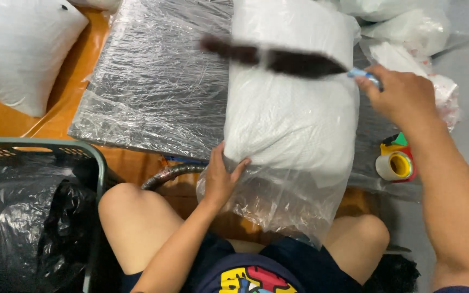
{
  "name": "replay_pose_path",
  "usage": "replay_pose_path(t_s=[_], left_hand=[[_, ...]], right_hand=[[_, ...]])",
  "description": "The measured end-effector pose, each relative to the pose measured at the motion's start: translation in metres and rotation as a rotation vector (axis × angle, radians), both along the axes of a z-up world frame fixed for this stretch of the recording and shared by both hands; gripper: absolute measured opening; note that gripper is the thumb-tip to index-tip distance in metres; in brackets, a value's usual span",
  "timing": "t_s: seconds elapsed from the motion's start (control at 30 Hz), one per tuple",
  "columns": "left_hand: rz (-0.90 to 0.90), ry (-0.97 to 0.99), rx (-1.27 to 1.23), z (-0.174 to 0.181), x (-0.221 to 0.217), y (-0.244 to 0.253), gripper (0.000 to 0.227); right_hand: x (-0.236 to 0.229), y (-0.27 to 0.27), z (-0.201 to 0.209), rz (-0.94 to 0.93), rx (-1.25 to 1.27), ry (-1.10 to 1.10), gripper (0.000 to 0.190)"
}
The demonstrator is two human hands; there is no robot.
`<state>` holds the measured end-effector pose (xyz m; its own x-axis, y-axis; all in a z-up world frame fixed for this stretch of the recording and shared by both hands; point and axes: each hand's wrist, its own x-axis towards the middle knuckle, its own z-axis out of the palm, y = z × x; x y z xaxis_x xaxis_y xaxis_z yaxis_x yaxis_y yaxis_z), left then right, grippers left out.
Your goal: A person is stuffing a pillow into a plastic bag, cleaning it with a feather duster, and preparing the bag for compression and sealing.
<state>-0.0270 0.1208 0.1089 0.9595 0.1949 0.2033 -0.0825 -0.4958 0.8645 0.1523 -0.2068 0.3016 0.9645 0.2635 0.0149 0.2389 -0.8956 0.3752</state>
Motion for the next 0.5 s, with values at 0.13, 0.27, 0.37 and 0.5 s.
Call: replay_pose_path(t_s=[0.13, 0.27, 0.37, 0.5], left_hand=[[-0.042, -0.039, -0.067, -0.001, -0.002, 0.003, 0.071], [-0.044, -0.030, -0.096, -0.014, -0.004, -0.001, 0.073], [-0.064, 0.074, -0.161, -0.001, -0.002, 0.001, 0.071], [-0.068, 0.096, -0.168, -0.003, -0.003, 0.007, 0.073]], right_hand=[[0.000, -0.019, -0.003, 0.000, -0.155, -0.486, 0.040], [-0.026, -0.001, -0.024, 0.147, 0.289, -0.240, 0.044], [-0.011, -0.025, -0.043, -0.162, 0.361, -0.047, 0.051], [-0.014, -0.074, -0.088, 0.017, 0.408, -0.344, 0.027]])
